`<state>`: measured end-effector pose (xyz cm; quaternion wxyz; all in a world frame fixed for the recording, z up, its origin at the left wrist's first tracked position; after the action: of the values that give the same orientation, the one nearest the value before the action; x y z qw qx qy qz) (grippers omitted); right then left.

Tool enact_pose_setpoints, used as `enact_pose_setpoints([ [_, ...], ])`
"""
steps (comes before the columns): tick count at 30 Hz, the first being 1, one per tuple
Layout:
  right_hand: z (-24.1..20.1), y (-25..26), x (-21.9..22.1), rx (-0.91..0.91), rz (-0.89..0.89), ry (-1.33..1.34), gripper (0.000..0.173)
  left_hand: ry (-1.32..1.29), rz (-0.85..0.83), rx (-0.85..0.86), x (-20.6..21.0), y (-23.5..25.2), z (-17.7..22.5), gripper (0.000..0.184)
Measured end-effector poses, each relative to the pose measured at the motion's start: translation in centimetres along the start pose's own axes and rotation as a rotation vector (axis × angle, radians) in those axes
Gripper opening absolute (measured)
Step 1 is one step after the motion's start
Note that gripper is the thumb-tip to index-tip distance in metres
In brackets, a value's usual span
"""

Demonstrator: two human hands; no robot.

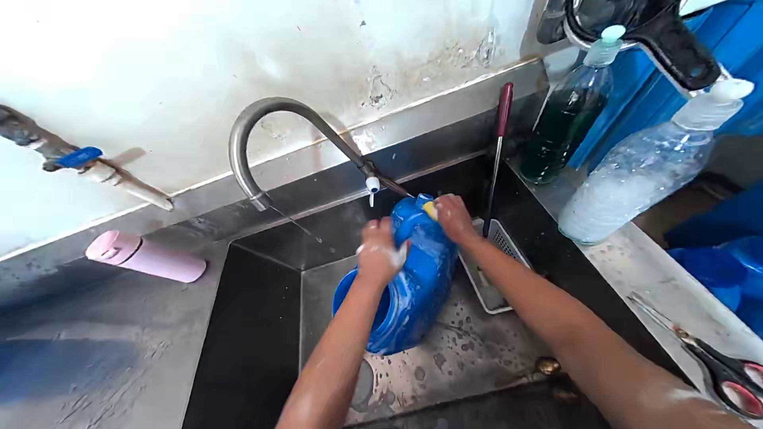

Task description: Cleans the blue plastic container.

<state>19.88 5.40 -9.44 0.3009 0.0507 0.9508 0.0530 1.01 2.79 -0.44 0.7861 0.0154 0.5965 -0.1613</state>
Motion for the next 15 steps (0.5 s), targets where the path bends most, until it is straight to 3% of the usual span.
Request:
enact_pose_setpoints([
  [2,3.7,3.1,0.0,0.229,-0.006,0.106,0.041,0.026,-0.224,-0.179,2.0,4.2,2.6,0.054],
  [4,3.1,2.2,-0.2,0.295,-0.015,0.092,0.04,-0.004,-0.289,-0.234,3.5,3.9,3.2,0.053],
  [7,0.3,-1.0,-0.7,0.299,0.014,0.157,0.039,0.014,-0.299,-0.18,2.6,1.7,1.7,0.054],
  [9,0.7,-1.8,0.9,0.376,-0.135,0.217,0.039,0.099,-0.408,-0.047,2.6,-1.2,-0.2,0.055],
  [10,-0.2,-3.0,2.3,0.348,-0.229,0.226,0.039,0.172,-0.487,0.029,2.3,-2.9,-1.5,0.053],
  [12,-5.9,-8.1,4.1,0.076,-0.431,0.198,0.04,0.314,-0.621,0.122,1.2,-6.4,-4.0,0.044],
  [14,-10.7,-15.0,4.9,-0.186,-0.566,0.204,0.05,0.395,-0.74,0.093,1.0,-11.0,-4.7,0.033],
  [15,-10.9,-17.1,5.5,-0.205,-0.577,0.245,0.052,0.411,-0.771,0.089,1.2,-13.1,-4.8,0.032],
])
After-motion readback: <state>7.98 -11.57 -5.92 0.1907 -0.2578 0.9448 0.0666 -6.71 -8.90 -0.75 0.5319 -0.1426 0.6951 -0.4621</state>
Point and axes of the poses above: each hand's wrist, its own y-axis towards the middle knuckle, its own x-axis out of the palm, z = x × y, the point moved 3 cm from there along y, towards the middle knuckle, and after that the axes turned 4 degrees about -x, right-handed, at the moved point
